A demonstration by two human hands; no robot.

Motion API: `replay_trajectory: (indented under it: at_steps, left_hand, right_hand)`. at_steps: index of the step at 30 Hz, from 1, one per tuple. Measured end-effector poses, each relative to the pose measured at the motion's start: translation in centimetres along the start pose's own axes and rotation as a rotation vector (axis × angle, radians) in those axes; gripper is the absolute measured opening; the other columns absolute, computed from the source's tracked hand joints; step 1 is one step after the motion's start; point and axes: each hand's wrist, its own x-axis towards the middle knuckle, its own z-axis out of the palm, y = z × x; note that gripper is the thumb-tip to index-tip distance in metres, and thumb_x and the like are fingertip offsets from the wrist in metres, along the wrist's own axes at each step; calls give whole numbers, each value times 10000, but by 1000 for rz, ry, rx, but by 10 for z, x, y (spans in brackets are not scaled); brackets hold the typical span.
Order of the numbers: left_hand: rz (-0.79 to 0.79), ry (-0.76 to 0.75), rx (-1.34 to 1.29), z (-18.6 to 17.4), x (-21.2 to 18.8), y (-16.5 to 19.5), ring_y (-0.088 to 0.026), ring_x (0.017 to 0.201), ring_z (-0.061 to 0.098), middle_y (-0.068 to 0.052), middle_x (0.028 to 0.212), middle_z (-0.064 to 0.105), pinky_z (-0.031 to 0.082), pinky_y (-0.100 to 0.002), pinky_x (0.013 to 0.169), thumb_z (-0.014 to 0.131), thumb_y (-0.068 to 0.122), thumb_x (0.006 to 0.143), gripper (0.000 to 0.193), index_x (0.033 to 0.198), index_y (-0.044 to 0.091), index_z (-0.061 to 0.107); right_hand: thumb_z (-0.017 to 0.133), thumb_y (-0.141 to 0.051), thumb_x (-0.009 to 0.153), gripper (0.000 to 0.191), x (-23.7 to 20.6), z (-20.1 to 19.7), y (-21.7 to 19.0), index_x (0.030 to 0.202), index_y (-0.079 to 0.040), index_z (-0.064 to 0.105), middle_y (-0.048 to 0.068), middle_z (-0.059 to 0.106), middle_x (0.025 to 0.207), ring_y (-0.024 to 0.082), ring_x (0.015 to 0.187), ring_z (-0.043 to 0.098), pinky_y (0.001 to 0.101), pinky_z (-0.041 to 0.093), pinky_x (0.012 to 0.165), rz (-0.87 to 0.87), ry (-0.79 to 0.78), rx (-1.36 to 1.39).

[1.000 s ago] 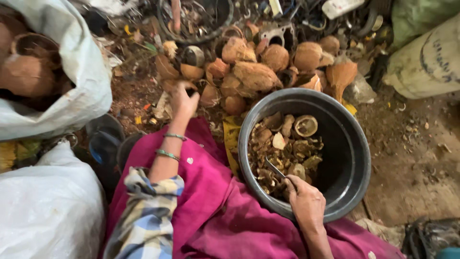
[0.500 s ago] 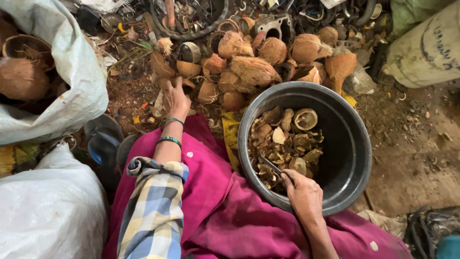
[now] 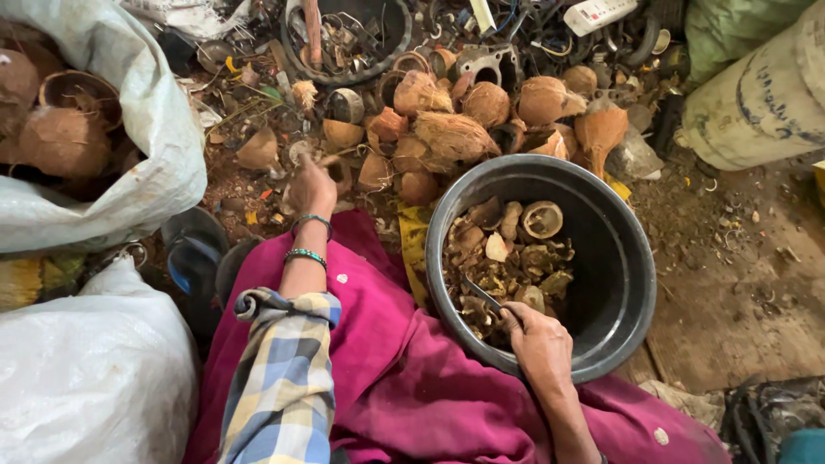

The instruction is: The person sits on the ground with a large basin on their lap, holding dried coconut halves and using a small knife to scoop the kernel out of the shells into the basin. They occasionally reach into a sack to grab more coconuts and drop emptied shells aside.

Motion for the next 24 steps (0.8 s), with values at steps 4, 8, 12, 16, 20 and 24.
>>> replay_trajectory:
  at_steps: [4,8,12,16,20,24]
  left_hand:
    - [-15,58,-153,-11,0,-4,-444,1092,668,-230,1169,712,525,-557,919,566,349,1053,368,1268,55,619]
    - [46,201,-559,-24,-7,-7,-408,1208,619,-251,1308,639,504,-522,1009,583,371,1078,469,1336,-20,568]
    - [-156,-73,-1494,-41,-35,-11,-269,1245,644,-124,1319,635,554,-425,1035,525,370,999,474,1380,89,557]
    - [-147,-362,-1970,-54,-76,-22,-294,1201,650,-138,1311,640,556,-514,1053,509,391,1037,489,1398,64,557]
    - [-51,-495,-2124,-57,-95,-30,-353,1168,645,-161,1296,630,542,-561,1023,468,524,1054,577,1387,63,563]
    - [-187,-475,-2141,-60,-103,-29,-356,1193,648,-105,1316,661,541,-572,1011,457,534,976,551,1350,148,581]
  right_hand:
    - [676,-365,924,256,-1,-3,0,1071,-183,780,115,763,934,346,863,727,435,559,740,1,25,17]
    - [698,-364,919,258,-1,-6,1,1085,-187,785,143,754,916,364,846,720,436,552,722,38,63,48]
    - [728,-281,933,253,-1,-8,2,1110,-107,777,137,737,784,242,661,671,345,527,614,75,58,304]
    - [697,-205,948,250,-2,-8,7,1116,-35,770,41,701,701,101,538,499,281,411,497,220,-105,661]
    - [677,-192,957,241,-1,-5,17,1104,-29,774,4,698,712,65,519,478,250,369,463,251,-150,772]
    - [691,-190,981,238,3,-6,34,1136,-26,765,-12,732,747,3,622,550,182,453,545,93,-15,777]
